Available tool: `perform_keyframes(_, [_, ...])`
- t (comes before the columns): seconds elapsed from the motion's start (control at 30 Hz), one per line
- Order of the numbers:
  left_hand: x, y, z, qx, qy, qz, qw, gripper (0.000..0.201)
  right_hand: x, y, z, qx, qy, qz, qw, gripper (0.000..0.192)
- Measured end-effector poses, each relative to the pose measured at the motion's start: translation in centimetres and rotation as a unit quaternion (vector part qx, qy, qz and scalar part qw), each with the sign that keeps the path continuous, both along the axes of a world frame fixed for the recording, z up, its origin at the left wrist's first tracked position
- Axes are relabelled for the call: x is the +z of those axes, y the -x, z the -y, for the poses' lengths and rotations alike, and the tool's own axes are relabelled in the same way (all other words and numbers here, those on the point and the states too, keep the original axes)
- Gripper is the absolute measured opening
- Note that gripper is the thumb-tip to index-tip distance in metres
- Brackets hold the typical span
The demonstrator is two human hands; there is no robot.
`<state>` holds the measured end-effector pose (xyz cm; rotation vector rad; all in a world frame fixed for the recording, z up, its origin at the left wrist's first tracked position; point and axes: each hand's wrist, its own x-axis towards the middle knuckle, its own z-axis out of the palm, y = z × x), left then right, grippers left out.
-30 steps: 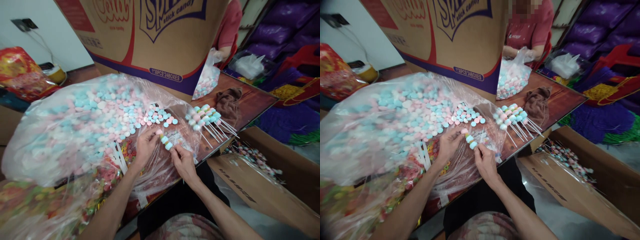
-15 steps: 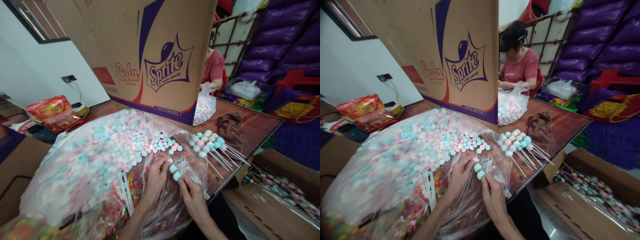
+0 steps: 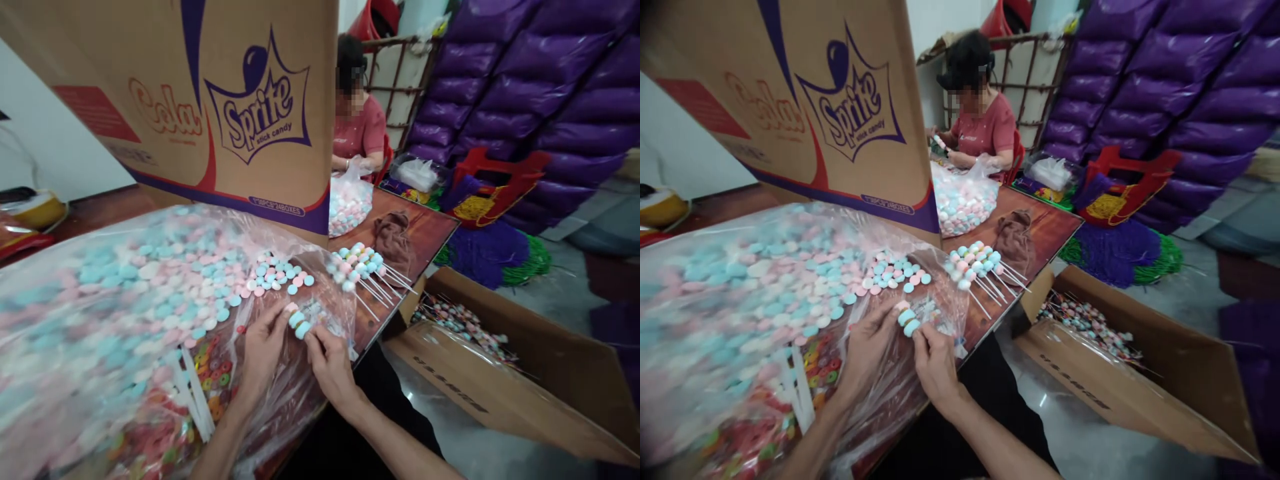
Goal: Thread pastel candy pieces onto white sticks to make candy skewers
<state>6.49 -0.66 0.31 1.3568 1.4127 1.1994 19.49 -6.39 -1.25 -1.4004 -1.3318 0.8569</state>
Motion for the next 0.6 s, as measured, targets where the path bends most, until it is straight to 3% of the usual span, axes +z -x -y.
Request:
perform_keyframes(0.17, [2.3, -0.3, 0.5, -0.006, -0.064, 0.007, 0.998, 0.030, 0.8, -0.3, 0.9, 0.011, -0.025, -0.016, 0.999, 0.031])
perform_keyframes(0.4, [2.8, 0.0, 0.6, 0.016, -0.100, -0.007, 0.995, 0.026, 2.2, -1.5, 1.5, 0.018, -0.060, 0.045, 0.997, 0.025])
perform_keyframes(0.6, [2.9, -0.2, 0.5, 0.000, -0.031, 0.006, 0.999, 0.040, 2.9, -5.7, 0.9, 0.002, -0.142, 0.131, 0.981, 0.022])
